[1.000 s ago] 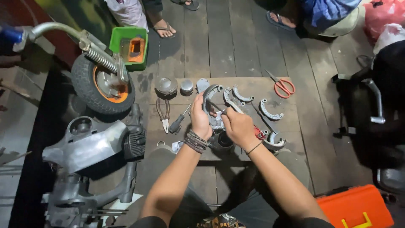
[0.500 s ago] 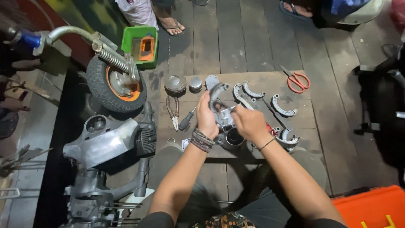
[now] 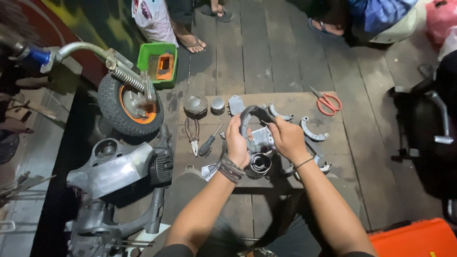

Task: Cleaning motorcycle engine casing and brake components using a wire brush and a metal pick to remove dirt.

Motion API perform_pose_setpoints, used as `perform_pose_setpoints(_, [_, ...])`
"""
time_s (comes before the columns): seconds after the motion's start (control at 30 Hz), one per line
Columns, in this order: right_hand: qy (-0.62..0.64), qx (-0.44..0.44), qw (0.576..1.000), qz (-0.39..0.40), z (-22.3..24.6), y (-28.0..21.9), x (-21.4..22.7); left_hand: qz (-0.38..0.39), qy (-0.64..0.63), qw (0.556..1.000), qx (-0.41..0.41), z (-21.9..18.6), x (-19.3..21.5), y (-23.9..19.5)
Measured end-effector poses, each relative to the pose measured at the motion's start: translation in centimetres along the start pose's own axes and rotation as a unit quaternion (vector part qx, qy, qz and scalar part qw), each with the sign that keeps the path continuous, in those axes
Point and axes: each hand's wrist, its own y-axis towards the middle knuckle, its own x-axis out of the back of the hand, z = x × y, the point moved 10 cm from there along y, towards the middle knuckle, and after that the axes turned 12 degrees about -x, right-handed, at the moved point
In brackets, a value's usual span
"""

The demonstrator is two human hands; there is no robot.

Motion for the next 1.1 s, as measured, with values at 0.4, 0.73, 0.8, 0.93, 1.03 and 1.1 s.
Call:
perform_pose_setpoints(0.4, [0.021, 0.028, 0.999, -0.004, -0.1, -0.7, -1.2, -0.005, -0.004, 1.0, -0.015, -1.5, 0.2, 0.4])
perform_pose_setpoints(0.73, [0.042, 0.018, 0.998, 0.048, 2.2, -1.7, -1.2, -0.008, 0.022, 0.999, -0.027, -0.8, 0.6, 0.4])
perform_pose_setpoints(0.8, [0.038, -0.007, 0.999, 0.0, 1.6, -0.7, 1.0, 0.006, 0.022, 1.0, -0.014, -0.9, -0.3, -0.6])
perform_pose_setpoints(0.93, [0.054, -0.017, 0.998, 0.024, 2.7, -2.0, 0.0, -0.014, 0.031, 0.999, -0.027, -1.1, 0.6, 0.1])
perform_pose_setpoints(1.03, [0.034, -0.005, 0.997, 0.075, 3.5, -2.3, -1.7, -0.048, 0.019, 0.997, -0.055, -0.8, 1.8, 1.4])
perform_pose_setpoints(1.1, [-0.013, 0.028, 0.999, 0.026, 3.0, -1.5, -1.3, -0.027, 0.01, 0.999, -0.033, -0.3, 1.7, 1.0])
